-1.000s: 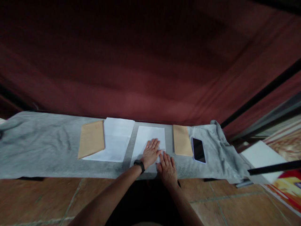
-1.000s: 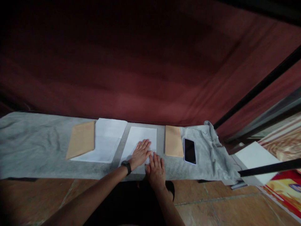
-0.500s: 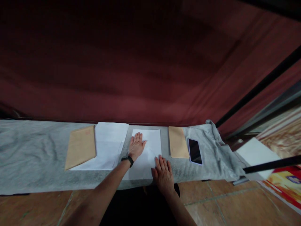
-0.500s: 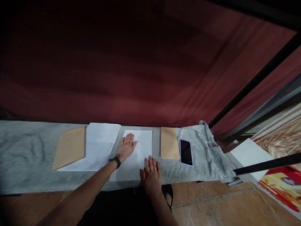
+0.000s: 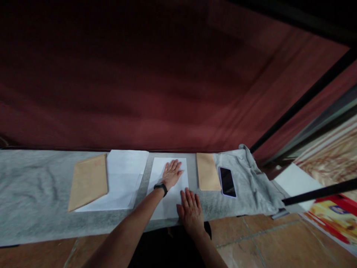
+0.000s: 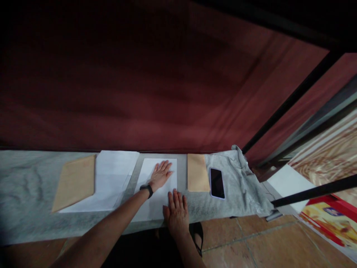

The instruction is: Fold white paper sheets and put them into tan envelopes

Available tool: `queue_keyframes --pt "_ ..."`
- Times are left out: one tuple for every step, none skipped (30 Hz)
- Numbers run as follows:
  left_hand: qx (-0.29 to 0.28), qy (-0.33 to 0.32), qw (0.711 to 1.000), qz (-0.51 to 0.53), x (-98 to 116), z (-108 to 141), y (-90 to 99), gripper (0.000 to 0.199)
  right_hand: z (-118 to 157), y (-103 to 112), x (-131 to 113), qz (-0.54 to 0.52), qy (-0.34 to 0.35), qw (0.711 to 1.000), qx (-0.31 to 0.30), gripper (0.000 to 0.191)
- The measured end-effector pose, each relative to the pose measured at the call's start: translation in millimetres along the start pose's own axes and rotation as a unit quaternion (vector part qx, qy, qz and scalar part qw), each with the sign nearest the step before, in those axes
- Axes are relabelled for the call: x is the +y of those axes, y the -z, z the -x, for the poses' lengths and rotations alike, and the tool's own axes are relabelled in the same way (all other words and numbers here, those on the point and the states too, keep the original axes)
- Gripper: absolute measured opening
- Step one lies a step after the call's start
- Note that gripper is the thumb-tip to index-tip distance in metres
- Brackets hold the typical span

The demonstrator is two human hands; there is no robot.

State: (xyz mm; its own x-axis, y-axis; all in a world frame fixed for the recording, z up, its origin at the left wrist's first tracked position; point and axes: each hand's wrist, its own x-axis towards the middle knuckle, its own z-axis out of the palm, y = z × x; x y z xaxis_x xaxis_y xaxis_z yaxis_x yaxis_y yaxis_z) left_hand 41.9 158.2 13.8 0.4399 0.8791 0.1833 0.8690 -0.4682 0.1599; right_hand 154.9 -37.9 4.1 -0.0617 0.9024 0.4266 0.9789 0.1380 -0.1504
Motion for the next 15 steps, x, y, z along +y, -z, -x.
queue_keyframes --pt "0.0 0.006 1.0 -0.001 -4.0 -0.1 2.1 0.054 0.1 -0.2 0.0 0.002 0.0 1.0 0.0 0.051" --pt "0.0 0.014 1.0 -0.003 -8.5 0.5 4.3 0.055 0.1 -0.2 0.0 0.003 -0.001 1.0 0.001 0.051" --pt "0.0 0.022 1.0 -0.007 -13.2 2.0 6.5 0.056 -0.1 0.0 0.0 0.005 -0.002 1.0 0.0 0.051" --pt "0.001 0.031 0.999 -0.011 -17.9 4.5 8.5 0.057 -0.4 0.3 0.0 0.006 -0.003 1.0 -0.001 0.05" --pt "0.003 0.038 0.999 -0.016 -22.3 8.3 10.4 0.057 -0.7 0.8 0.0 0.007 -0.003 1.0 -0.002 0.05" --pt "0.005 0.043 0.999 -0.022 -26.2 13.5 12.0 0.058 -0.9 1.2 0.0 0.007 -0.002 1.0 -0.002 0.05" --pt "0.008 0.046 0.999 -0.027 -29.4 20.5 13.3 0.058 -1.1 1.6 0.1 0.007 -0.001 1.0 -0.002 0.05" --pt "0.01 0.046 0.998 -0.031 -31.8 29.5 14.5 0.058 -1.1 1.9 0.2 0.008 0.001 1.0 0.0 0.05" --pt "0.011 0.043 0.998 -0.034 -33.1 40.7 15.6 0.058 -0.9 2.0 0.4 0.009 0.003 1.0 0.003 0.05" --pt "0.013 0.04 0.999 -0.034 -33.6 54.1 16.5 0.057 -0.7 1.9 0.5 0.011 0.006 1.0 0.007 0.051" --pt "0.012 0.031 0.999 -0.032 -33.1 69.6 17.3 0.057 -0.4 1.6 0.7 0.013 0.009 1.0 0.011 0.051" --pt "0.014 0.018 0.999 -0.029 -32.1 87.1 17.9 0.056 -0.1 1.2 0.9 0.015 0.011 1.0 0.014 0.051" --pt "0.022 -0.002 0.999 -0.024 -30.8 105.8 18.5 0.057 0.1 0.7 1.0 0.018 0.012 1.0 0.017 0.051" --pt "0.027 -0.028 0.999 -0.022 -29.5 125.0 19.1 0.057 0.2 0.1 1.2 0.02 0.014 1.0 0.017 0.051" --pt "0.029 -0.057 0.998 -0.023 -28.5 143.7 19.8 0.057 0.1 -0.6 1.2 0.022 0.015 1.0 0.017 0.051"
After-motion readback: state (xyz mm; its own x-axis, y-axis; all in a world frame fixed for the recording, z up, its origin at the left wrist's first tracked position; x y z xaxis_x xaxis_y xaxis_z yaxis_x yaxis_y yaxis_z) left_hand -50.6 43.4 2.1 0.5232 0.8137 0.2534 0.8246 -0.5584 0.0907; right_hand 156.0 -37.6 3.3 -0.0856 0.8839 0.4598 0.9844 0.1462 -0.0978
